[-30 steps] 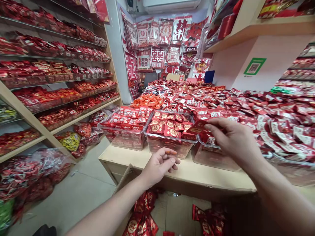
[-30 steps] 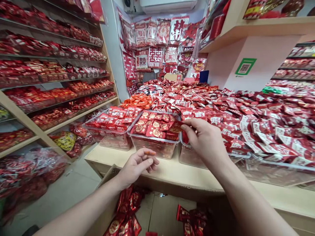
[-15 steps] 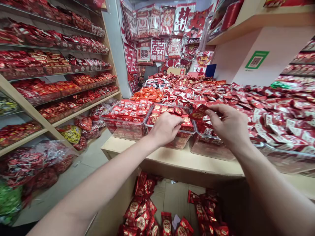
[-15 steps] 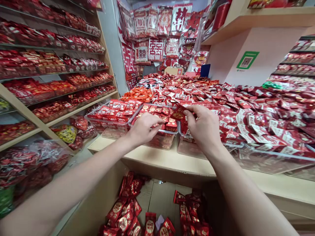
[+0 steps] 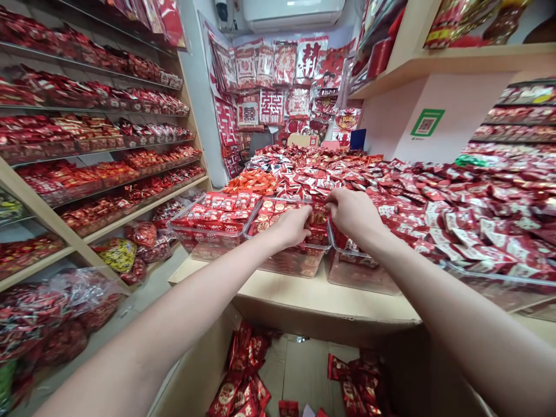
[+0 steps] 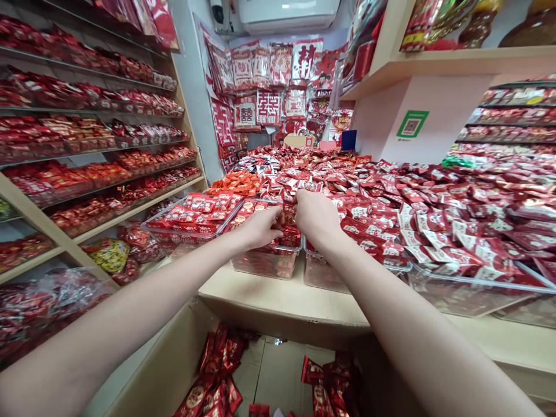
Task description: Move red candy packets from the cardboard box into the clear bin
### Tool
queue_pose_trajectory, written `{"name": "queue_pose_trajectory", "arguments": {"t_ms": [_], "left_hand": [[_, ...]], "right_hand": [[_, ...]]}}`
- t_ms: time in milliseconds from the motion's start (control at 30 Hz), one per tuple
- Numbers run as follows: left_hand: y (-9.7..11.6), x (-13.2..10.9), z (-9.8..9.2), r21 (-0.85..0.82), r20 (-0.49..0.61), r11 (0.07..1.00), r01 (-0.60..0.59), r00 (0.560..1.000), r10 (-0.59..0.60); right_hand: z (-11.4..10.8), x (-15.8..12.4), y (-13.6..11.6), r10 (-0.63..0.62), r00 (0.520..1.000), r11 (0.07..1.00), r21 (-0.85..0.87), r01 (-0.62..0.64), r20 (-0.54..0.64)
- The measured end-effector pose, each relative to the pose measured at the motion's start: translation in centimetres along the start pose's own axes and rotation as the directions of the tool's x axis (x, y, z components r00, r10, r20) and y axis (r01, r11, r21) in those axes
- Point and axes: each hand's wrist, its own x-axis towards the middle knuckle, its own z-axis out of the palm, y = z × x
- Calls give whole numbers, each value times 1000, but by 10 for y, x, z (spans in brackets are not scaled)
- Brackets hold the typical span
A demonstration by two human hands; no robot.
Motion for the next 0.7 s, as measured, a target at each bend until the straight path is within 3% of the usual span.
{"name": "queue_pose_trajectory", "arguments": {"t_ms": [167,300,533,700], "left_hand": [[0,3,-2,-25,-16,998,53,998,-54],[0,4,0,-24,-31,995,94,995,-95],[1,9,-1,-4,-12,995,100,995,-100],[4,10,-2,35,28,996,79,996,-80]], "right_hand": [[-2,17,-8,-48,979,994,-85,66,197],[0,28,-9,-76,958,989,-100,107,276],[2,33,-17,-109,941,980,-124,156,321],[-15,20,-19,-137,945,977,-115,179,298]]}}
